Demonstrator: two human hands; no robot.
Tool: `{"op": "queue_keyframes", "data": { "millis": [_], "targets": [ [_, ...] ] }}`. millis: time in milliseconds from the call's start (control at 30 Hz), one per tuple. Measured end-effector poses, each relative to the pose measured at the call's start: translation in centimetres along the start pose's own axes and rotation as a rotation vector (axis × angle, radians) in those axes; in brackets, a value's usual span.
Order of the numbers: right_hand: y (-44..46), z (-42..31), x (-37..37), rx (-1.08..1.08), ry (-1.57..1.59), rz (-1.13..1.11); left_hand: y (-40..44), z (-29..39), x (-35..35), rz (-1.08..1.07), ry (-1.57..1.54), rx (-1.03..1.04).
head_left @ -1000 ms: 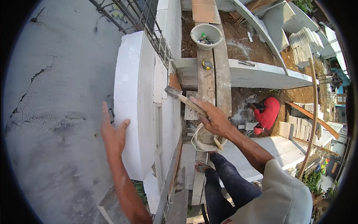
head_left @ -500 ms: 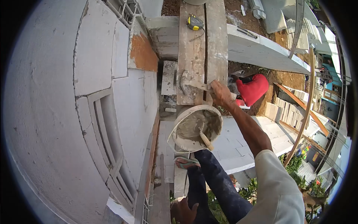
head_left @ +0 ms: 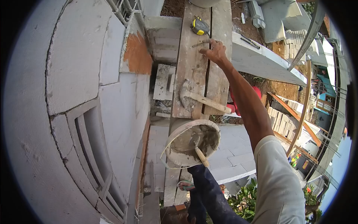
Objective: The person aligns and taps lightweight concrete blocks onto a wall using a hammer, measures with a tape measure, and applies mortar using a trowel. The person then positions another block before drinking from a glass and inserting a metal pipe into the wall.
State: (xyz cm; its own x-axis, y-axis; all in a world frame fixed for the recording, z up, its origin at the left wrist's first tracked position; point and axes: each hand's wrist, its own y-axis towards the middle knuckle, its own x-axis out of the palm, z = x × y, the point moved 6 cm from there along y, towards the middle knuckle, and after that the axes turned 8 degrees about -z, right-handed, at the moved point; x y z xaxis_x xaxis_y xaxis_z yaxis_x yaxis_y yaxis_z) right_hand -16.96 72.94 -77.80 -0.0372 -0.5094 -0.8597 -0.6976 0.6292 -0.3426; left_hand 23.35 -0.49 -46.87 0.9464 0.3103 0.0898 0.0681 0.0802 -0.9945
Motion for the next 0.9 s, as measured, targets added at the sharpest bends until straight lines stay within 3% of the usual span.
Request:
{"op": "queue_keyframes", "data": {
  "millis": [33,67,233,300,367,433,467,500,533,633,700,767,833,900],
  "targets": [
    [0.9,-0.4,-0.4,0.116,-0.001,-0.060,-0.1,-1.3,0.7,0.003,-0.006,0.004],
    [1.4,-0.8,-0.8,0.170,0.218,-0.159,0.2,-2.6,1.5,0.009,-0.017,0.001],
    [4.1,0.8,0.2,0.156,0.470,-0.171,3.3,-0.9,0.2,0.055,-0.061,0.041],
    [3.4,1.3,-1.7,0.264,0.555,0.103,4.0,-0.7,-0.4,0.083,-0.077,0.068],
    [1.5,-1.3,-3.1,0.289,0.660,0.093,4.8,-0.5,-1.0,0.136,-0.102,0.130],
    [-0.7,-5.0,-3.5,0.178,1.167,-0.005,5.6,-0.8,-1.9,0.227,-0.137,0.250],
    [-3.1,-7.0,-4.5,0.177,1.163,-0.048,5.5,-1.3,-1.8,0.262,-0.185,0.278],
    [-5.3,-8.1,-4.8,0.181,1.143,-0.138,5.0,-2.1,-1.4,0.301,-0.243,0.316],
    [-8.2,-8.6,-4.8,0.191,1.117,-0.247,2.7,-4.2,0.7,0.201,-0.355,0.082],
    [-21.7,-11.7,-4.5,0.268,1.145,-0.592,1.8,1.3,-2.3,0.293,-0.887,0.275],
    [-32.8,-13.9,-5.0,0.341,1.160,-0.816,-1.2,6.5,-6.0,0.123,-1.280,0.272],
    [-42.7,-16.7,-6.7,0.351,1.136,-1.027,-2.5,8.6,-7.6,-0.058,-1.580,0.431],
    [-50.9,-20.1,-9.0,0.201,1.063,-1.242,-4.9,10.0,-8.7,-0.175,-1.865,0.580],
    [-57.8,-22.3,-11.4,0.242,0.967,-1.474,-7.6,10.0,-8.3,-0.378,-2.096,0.719]
  ]
}}
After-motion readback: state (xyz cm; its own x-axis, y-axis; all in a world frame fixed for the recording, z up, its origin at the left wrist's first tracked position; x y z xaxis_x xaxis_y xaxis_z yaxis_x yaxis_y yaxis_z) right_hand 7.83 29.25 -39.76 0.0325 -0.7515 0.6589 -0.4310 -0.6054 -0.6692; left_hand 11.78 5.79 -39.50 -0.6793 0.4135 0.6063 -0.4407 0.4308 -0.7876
